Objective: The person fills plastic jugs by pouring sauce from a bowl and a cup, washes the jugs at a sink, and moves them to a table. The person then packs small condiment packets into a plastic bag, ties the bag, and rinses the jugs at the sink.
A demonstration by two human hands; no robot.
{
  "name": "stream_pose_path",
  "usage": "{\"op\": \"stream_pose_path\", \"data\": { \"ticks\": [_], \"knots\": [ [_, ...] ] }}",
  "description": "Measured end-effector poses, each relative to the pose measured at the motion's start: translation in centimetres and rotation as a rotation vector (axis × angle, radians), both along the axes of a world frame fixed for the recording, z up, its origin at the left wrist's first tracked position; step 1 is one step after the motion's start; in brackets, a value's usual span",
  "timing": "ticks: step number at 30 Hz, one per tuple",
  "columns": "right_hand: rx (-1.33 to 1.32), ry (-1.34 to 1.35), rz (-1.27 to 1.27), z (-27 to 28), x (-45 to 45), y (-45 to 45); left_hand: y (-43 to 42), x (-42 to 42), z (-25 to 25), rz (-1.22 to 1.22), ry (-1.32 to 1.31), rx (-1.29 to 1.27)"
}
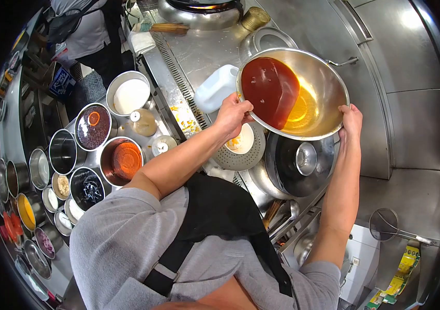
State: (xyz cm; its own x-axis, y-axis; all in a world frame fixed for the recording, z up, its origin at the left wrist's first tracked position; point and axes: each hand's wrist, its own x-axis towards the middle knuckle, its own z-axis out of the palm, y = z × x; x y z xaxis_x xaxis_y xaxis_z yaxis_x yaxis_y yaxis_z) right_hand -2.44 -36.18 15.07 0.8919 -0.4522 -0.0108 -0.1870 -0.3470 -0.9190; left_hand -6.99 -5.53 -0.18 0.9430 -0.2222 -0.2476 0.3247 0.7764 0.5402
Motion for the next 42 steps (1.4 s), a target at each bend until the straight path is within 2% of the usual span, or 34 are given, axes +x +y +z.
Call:
{"op": "stream_pose_path", "data": {
  "ticks": [23, 42],
  "knots": [
    [0.011, 0.014, -0.001, 1.0, -0.2, 1.7, -0.7, 0.3, -1.3, -0.012, 0.014, 0.016],
    [-0.032, 0.005, 0.009, 1.7, 0.3, 1.4, -0.5, -0.2, 0.1, 0.013, -0.014, 0.005]
  ]
}}
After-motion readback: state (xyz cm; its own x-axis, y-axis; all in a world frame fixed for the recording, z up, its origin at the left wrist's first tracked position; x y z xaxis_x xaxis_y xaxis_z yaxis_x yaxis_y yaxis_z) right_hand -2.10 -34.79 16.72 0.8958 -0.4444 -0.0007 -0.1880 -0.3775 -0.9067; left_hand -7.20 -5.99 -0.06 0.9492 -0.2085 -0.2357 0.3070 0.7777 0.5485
